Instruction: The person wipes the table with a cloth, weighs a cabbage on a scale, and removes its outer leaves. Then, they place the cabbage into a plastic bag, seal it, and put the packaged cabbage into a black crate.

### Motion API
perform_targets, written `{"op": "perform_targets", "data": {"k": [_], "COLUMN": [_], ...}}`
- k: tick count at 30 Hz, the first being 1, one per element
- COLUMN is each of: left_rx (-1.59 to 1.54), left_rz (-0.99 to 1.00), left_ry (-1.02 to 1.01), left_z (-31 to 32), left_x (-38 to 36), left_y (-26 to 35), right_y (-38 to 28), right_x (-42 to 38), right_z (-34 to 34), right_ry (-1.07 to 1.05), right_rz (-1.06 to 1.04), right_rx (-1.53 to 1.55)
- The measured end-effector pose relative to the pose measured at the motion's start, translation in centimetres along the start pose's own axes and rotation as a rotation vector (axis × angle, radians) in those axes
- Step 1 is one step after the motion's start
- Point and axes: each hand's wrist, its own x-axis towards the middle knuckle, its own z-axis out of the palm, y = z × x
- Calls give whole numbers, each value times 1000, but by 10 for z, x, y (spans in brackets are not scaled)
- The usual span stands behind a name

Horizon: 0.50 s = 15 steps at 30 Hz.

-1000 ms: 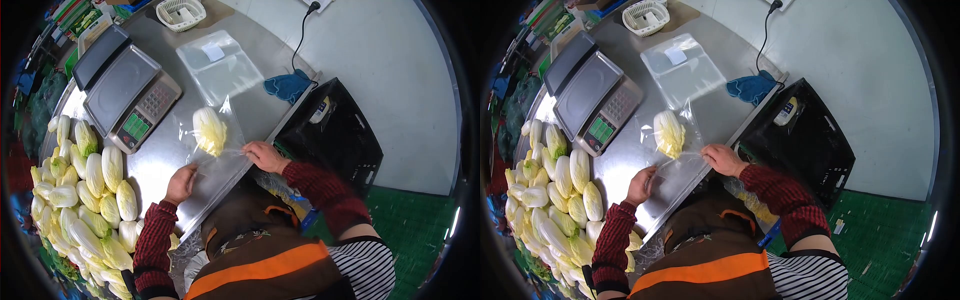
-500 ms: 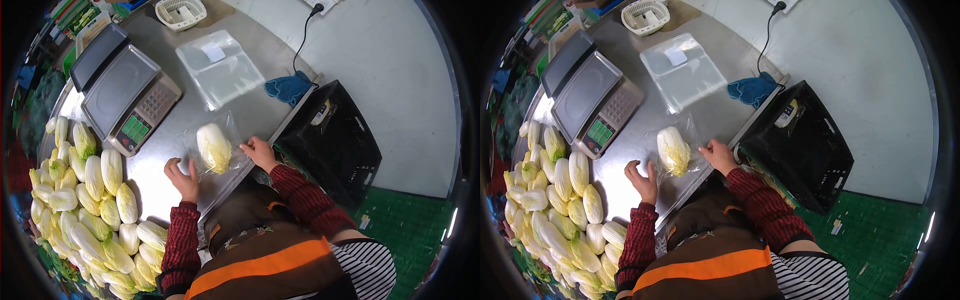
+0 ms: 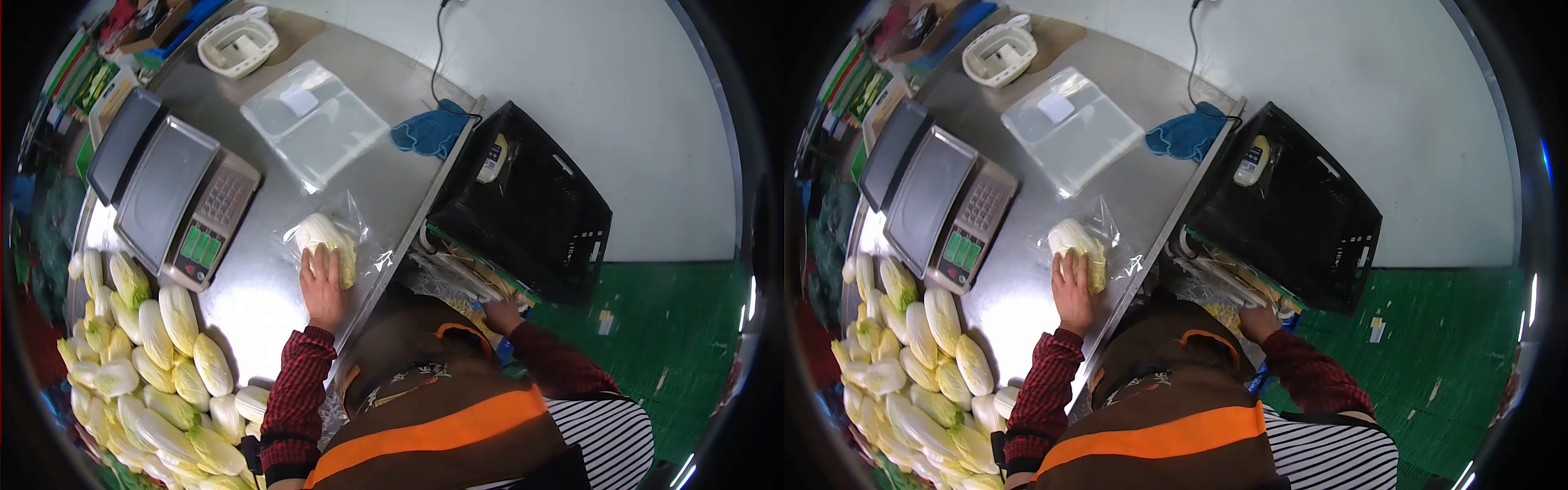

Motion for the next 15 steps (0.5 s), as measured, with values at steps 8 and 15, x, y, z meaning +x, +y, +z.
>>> {"op": "perform_targets", "data": {"k": [8, 15], "left_rx": [-92, -641], "left_rz": [59, -110], "left_ry": [113, -141], "left_z": [-11, -76], "left_x": [25, 70], "left_y": [-6, -38], "right_y": [-155, -158], "right_x": [64, 107], "right_z": [-179, -254], "right_ry": [1117, 711], "right_rz": [-750, -757], "right_rx": [67, 398]}}
